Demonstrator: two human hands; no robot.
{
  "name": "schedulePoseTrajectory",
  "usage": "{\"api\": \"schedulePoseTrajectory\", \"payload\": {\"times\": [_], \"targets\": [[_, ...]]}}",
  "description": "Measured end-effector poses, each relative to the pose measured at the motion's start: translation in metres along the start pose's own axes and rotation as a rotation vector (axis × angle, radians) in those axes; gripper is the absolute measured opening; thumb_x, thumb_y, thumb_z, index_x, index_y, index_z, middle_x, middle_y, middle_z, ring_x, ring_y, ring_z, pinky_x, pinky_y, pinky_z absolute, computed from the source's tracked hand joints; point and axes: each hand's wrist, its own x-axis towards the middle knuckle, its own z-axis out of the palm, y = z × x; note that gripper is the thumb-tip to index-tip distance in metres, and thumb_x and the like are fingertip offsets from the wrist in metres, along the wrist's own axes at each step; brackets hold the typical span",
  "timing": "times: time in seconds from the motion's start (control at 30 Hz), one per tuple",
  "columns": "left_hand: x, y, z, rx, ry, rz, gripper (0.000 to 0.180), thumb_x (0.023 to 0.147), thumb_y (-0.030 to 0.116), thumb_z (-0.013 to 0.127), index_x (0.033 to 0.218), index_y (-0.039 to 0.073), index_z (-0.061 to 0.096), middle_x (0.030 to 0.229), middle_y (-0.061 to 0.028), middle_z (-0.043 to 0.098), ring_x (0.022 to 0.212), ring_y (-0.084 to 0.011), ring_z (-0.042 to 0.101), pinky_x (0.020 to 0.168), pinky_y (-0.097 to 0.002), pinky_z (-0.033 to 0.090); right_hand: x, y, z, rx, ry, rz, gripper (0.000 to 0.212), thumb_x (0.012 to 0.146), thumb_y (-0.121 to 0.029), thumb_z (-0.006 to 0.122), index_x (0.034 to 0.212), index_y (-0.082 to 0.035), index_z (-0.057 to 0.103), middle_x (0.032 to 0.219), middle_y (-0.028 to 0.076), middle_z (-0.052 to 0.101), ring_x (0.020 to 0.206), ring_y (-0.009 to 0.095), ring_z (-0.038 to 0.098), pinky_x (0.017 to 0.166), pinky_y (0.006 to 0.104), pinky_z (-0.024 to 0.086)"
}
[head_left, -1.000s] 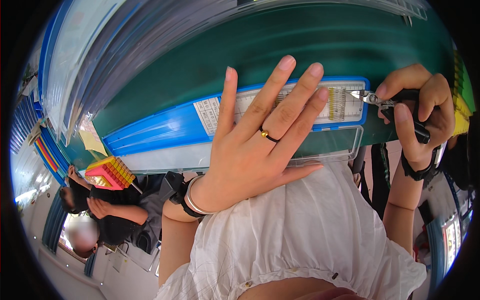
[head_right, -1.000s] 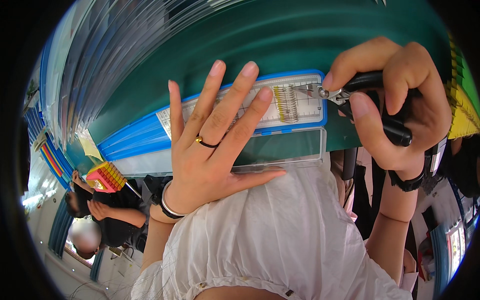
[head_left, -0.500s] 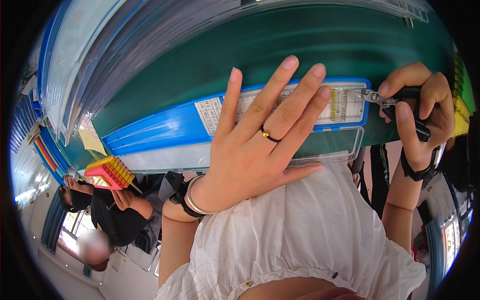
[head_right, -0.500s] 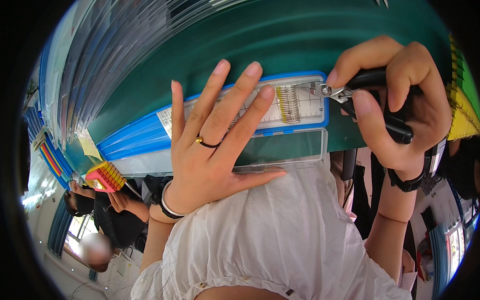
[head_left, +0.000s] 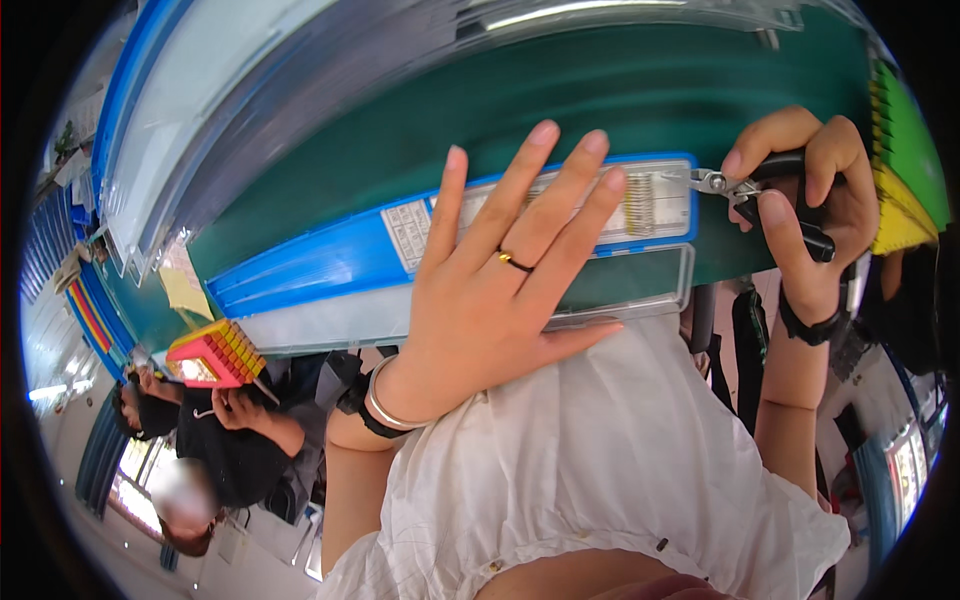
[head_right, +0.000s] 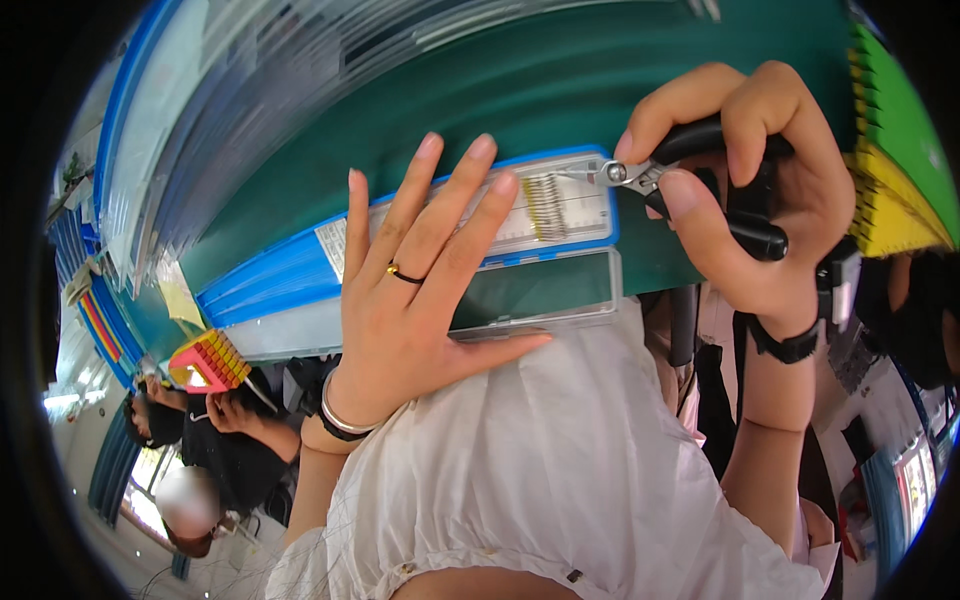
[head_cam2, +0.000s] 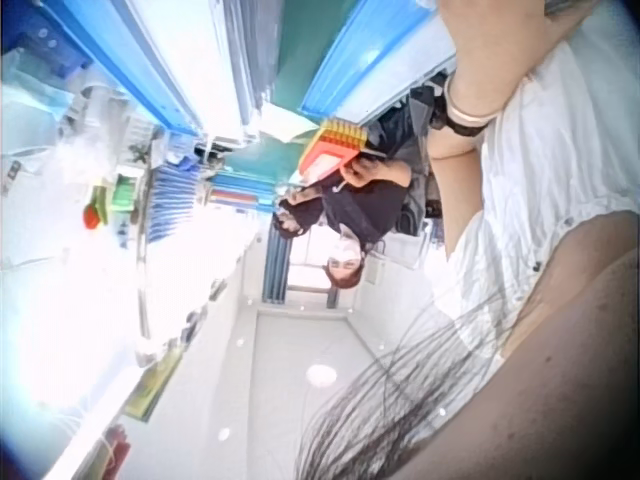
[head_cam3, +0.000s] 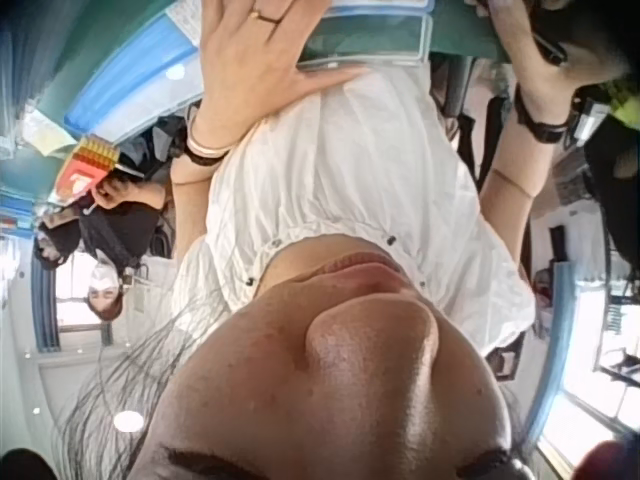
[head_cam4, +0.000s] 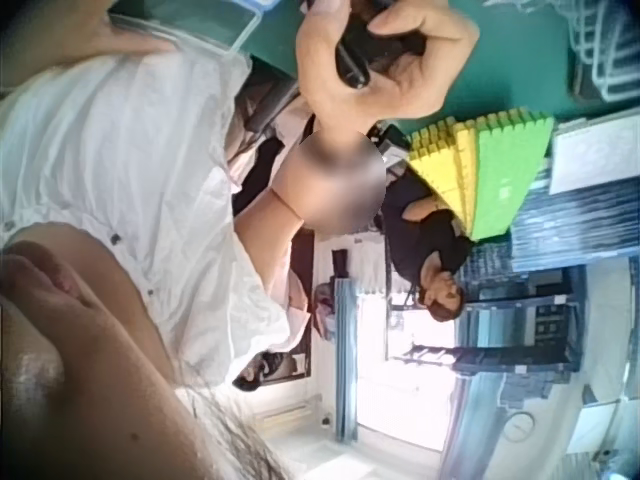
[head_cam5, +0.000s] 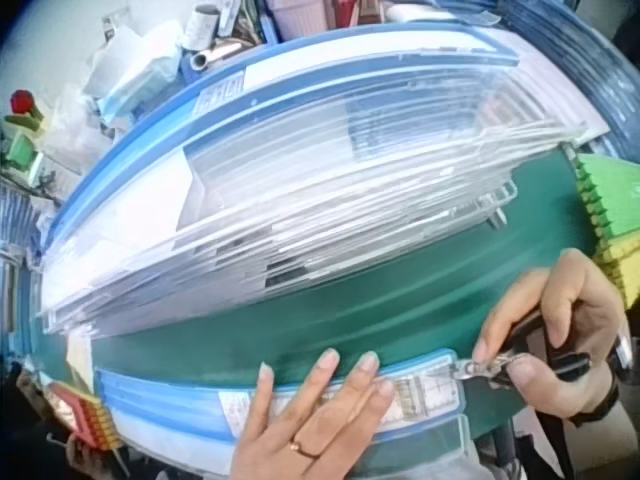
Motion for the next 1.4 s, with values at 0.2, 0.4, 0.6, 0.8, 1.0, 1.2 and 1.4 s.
{"api": "schedulePoseTrajectory", "payload": {"times": [0.2, 0.4, 0.6, 0.8, 1.0, 1.2, 1.4], "targets": [[0.004, 0.009, 0.002, 0.062, -0.105, -0.050, 0.099, 0.068, 0.055, 0.087, 0.149, 0.010, 0.054, 0.159, -0.0141, 0.045, 0.149, -0.0408, 0.038, 0.120, -0.0664, 0.019, -0.035, 0.002, -0.020, 0.152, 0.286, -0.175, 0.028, 0.087, -0.015, 0.071, 0.091, -0.008, 0.044, 0.087, 0.019, 0.070, 0.079, 0.020, 0.061, 0.072, 0.0311, 0.050], [-0.009, 0.012, -0.002, 0.091, -0.048, -0.006, 0.100, 0.069, 0.051, 0.086, 0.152, 0.008, 0.049, 0.160, -0.0164, 0.042, 0.150, -0.0415, 0.035, 0.121, -0.0657, 0.017, -0.095, -0.044, -0.094, -0.103, 1.001, -0.069, 0.016, 0.086, 0.008, 0.051, 0.100, 0.002, 0.053, 0.090, 0.010, 0.058, 0.086, 0.017, 0.061, 0.071, 0.0286, 0.049], [-0.006, 0.015, -0.004, 0.098, -0.006, 0.028, 0.099, 0.070, 0.048, 0.086, 0.153, 0.008, 0.048, 0.160, -0.0173, 0.042, 0.150, -0.0414, 0.035, 0.122, -0.0642, 0.016, -0.161, 0.004, -0.257, -1.303, 1.196, 0.151, 0.013, 0.094, -0.008, 0.068, 0.105, -0.003, 0.073, 0.101, 0.013, 0.071, 0.096, 0.028, 0.069, 0.087, 0.0361, 0.053], [-0.008, 0.015, -0.002, 0.103, 0.023, 0.026, 0.101, 0.071, 0.052, 0.085, 0.154, 0.009, 0.046, 0.162, -0.0133, 0.041, 0.151, -0.0384, 0.033, 0.121, -0.0662, 0.018, -0.141, 0.010, -0.268, -1.507, 1.081, 0.324, 0.014, 0.094, -0.015, 0.070, 0.104, -0.009, 0.076, 0.107, 0.005, 0.069, 0.095, 0.031, 0.070, 0.082, 0.0389, 0.055], [-0.010, 0.017, -0.002, 0.116, 0.048, 0.034, 0.101, 0.071, 0.052, 0.085, 0.153, 0.006, 0.048, 0.161, -0.0125, 0.042, 0.151, -0.0369, 0.034, 0.122, -0.0644, 0.018, -0.143, 0.009, -0.275, -1.593, 1.030, 0.383, 0.013, 0.093, -0.018, 0.070, 0.102, -0.010, 0.076, 0.110, 0.002, 0.067, 0.094, 0.030, 0.070, 0.080, 0.0399, 0.056], [-0.011, 0.015, -0.001, 0.137, 0.059, 0.045, 0.099, 0.072, 0.054, 0.084, 0.152, 0.006, 0.049, 0.161, -0.0124, 0.042, 0.151, -0.0364, 0.034, 0.123, -0.0630, 0.018, -0.139, 0.003, -0.283, -1.579, 0.929, 0.431, 0.012, 0.092, -0.016, 0.071, 0.100, -0.008, 0.073, 0.109, 0.005, 0.066, 0.095, 0.032, 0.069, 0.081, 0.0418, 0.056], [-0.013, 0.014, 0.000, 0.147, 0.086, 0.061, 0.098, 0.071, 0.052, 0.085, 0.152, 0.008, 0.049, 0.161, -0.0131, 0.043, 0.149, -0.0368, 0.037, 0.123, -0.0605, 0.020, -0.150, 0.018, -0.340, -1.488, 0.740, 0.463, 0.014, 0.093, -0.014, 0.065, 0.098, -0.001, 0.066, 0.104, 0.016, 0.063, 0.098, 0.040, 0.065, 0.085, 0.0446, 0.054]]}}
